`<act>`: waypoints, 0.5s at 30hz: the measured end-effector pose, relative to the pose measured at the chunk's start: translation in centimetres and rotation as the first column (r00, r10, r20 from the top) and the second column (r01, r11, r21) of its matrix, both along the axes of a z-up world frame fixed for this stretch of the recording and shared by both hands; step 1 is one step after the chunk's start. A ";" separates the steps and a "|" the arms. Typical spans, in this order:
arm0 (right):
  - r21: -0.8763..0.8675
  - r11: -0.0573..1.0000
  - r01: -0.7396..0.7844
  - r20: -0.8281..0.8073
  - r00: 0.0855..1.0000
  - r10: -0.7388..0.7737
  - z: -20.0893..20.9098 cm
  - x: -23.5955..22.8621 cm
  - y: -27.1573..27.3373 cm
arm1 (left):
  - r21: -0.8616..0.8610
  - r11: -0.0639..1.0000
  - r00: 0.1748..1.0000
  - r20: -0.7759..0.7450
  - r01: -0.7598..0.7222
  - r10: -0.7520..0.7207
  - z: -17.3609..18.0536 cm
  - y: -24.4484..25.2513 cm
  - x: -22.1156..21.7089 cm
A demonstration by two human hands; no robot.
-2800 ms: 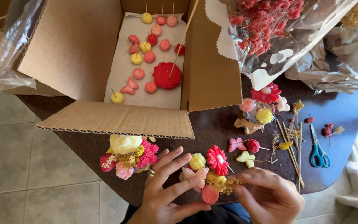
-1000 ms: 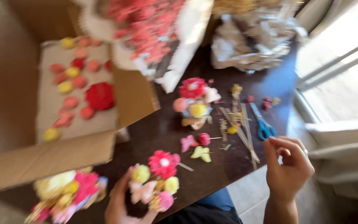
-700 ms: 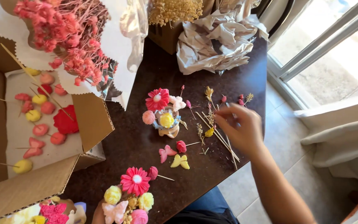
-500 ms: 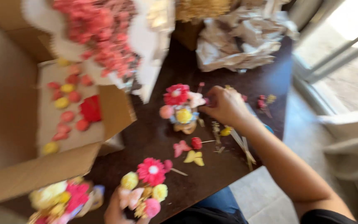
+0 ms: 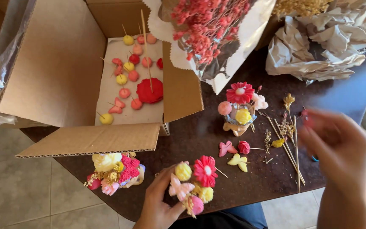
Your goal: Assembling small floral arrangements by trimming dried flowers and inserting them into a base
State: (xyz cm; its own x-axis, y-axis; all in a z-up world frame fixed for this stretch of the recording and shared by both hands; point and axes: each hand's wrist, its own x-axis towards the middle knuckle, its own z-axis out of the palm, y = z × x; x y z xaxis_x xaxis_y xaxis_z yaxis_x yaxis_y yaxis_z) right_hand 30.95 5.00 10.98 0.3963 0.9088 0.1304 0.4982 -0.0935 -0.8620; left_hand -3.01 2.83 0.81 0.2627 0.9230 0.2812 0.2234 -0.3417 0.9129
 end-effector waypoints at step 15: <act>0.529 0.546 -0.650 0.529 0.755 0.386 -2.3 -12.1 -2.6 | 0.170 0.984 0.998 0.035 0.050 -0.057 0.5 -0.2 -0.1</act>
